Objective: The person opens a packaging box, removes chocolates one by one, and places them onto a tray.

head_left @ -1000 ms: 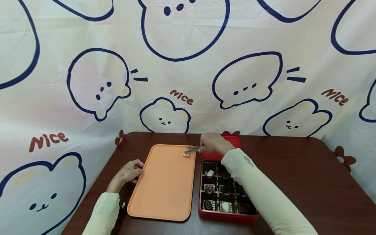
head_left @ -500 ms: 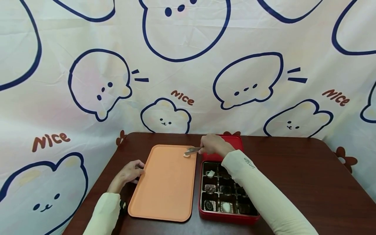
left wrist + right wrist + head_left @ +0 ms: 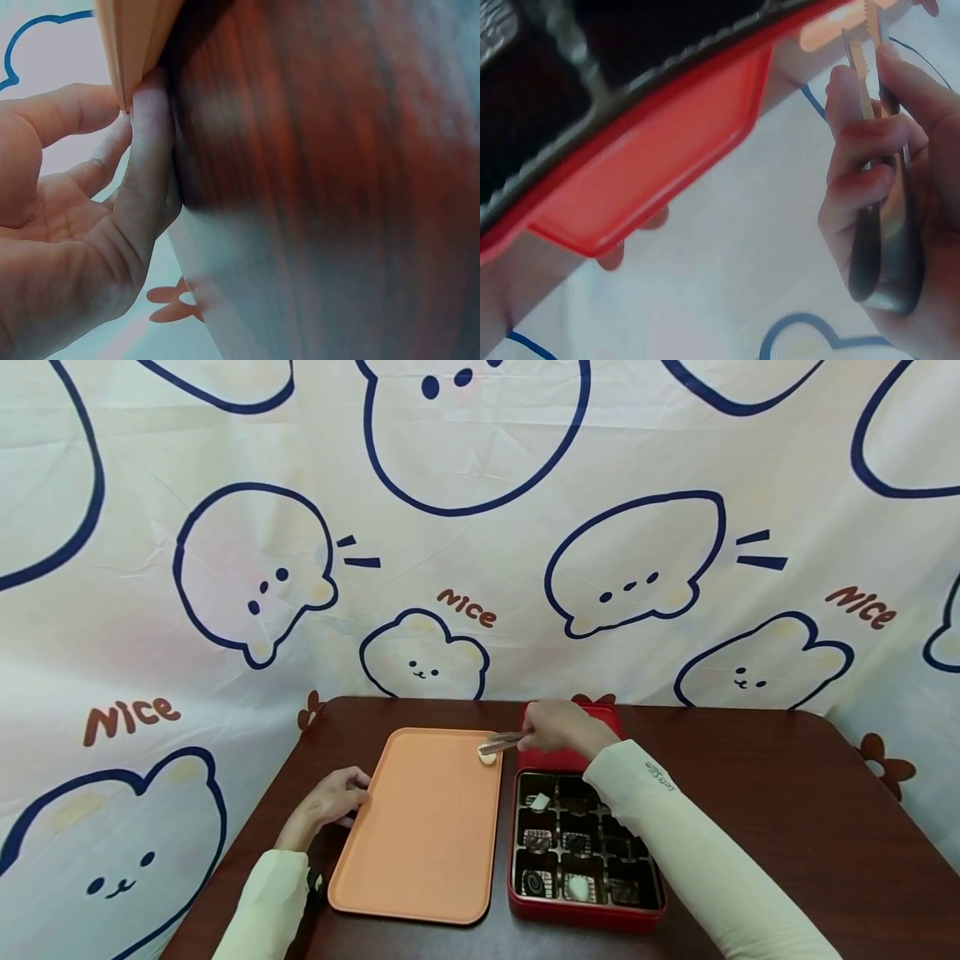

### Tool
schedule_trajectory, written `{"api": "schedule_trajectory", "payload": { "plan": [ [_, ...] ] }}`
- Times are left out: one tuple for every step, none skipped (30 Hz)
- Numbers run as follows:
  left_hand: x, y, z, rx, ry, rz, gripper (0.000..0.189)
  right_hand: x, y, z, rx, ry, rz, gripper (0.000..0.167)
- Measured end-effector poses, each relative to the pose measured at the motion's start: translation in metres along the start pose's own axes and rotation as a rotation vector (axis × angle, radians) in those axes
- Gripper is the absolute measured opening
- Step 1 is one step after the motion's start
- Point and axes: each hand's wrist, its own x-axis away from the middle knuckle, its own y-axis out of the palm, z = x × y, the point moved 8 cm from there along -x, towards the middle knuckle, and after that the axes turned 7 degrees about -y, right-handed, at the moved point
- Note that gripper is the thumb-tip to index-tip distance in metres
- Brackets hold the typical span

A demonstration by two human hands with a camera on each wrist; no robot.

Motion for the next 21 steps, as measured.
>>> {"api": "schedule_trajectory", "payload": {
  "plan": [
    [0.000,0.000,0.000,0.001,0.000,-0.002,0.020,0.003,-0.003,0.000,0.006,-0.017,0.001,0.023],
    [0.000,0.000,0.000,0.001,0.000,-0.003,0.020,0.007,-0.006,0.001,0.004,-0.034,0.002,0.023],
    [0.000,0.000,0.000,-0.001,0.001,-0.004,0.020,0.011,-0.009,0.001,0.004,-0.051,0.003,0.023],
    [0.000,0.000,0.001,0.001,0.002,-0.006,0.021,0.015,-0.013,0.001,0.004,-0.070,0.004,0.022],
    [0.000,0.000,0.001,0.001,0.001,-0.007,0.021,0.019,-0.016,0.002,0.000,-0.078,0.003,0.022],
    [0.000,0.000,0.001,0.001,0.001,-0.008,0.021,0.024,-0.019,0.004,0.004,-0.085,0.005,0.021],
    [0.000,0.000,0.000,0.002,0.000,-0.008,0.021,0.029,-0.022,0.005,0.010,-0.090,0.004,0.020],
    [0.000,0.000,0.000,0.002,0.000,-0.008,0.021,0.034,-0.025,0.007,0.012,-0.092,0.004,0.018],
    [0.000,0.000,0.000,0.003,0.000,-0.009,0.021,0.039,-0.028,0.009,0.021,-0.097,0.004,0.019],
    [0.000,0.000,0.000,0.004,-0.001,-0.009,0.021,0.044,-0.030,0.012,0.024,-0.095,0.002,0.020],
    [0.000,0.000,0.000,0.002,-0.002,-0.009,0.021,0.049,-0.032,0.014,0.030,-0.096,0.002,0.021],
    [0.000,0.000,-0.001,0.003,-0.005,-0.008,0.021,0.054,-0.033,0.017,0.030,-0.096,0.001,0.022],
    [-0.001,0.000,-0.001,0.003,-0.008,-0.007,0.020,0.059,-0.034,0.019,0.021,-0.096,-0.008,0.021],
    [-0.001,0.000,-0.001,0.002,-0.010,-0.007,0.020,0.064,-0.035,0.021,0.011,-0.092,-0.016,0.019],
    [-0.001,0.000,-0.002,0.000,-0.013,-0.007,0.020,0.069,-0.035,0.023,0.004,-0.097,-0.021,0.018],
    [-0.001,0.000,-0.002,-0.002,-0.015,-0.005,0.020,0.074,-0.036,0.025,-0.009,-0.095,-0.028,0.016],
    [-0.001,0.000,-0.002,-0.003,-0.017,-0.003,0.020,0.079,-0.036,0.027,-0.019,-0.099,-0.035,0.015],
    [-0.001,0.000,-0.002,-0.004,-0.018,-0.002,0.020,0.083,-0.036,0.028,-0.033,-0.091,-0.045,0.015],
    [-0.001,0.000,-0.002,-0.008,-0.016,-0.002,0.020,0.088,-0.036,0.030,-0.039,-0.084,-0.055,0.015],
    [-0.001,0.000,-0.001,-0.010,-0.015,-0.003,0.019,0.092,-0.036,0.031,-0.044,-0.079,-0.062,0.014],
    [-0.001,0.000,-0.001,-0.013,-0.013,-0.002,0.019,0.096,-0.035,0.032,-0.045,-0.083,-0.070,0.013]
  ]
}}
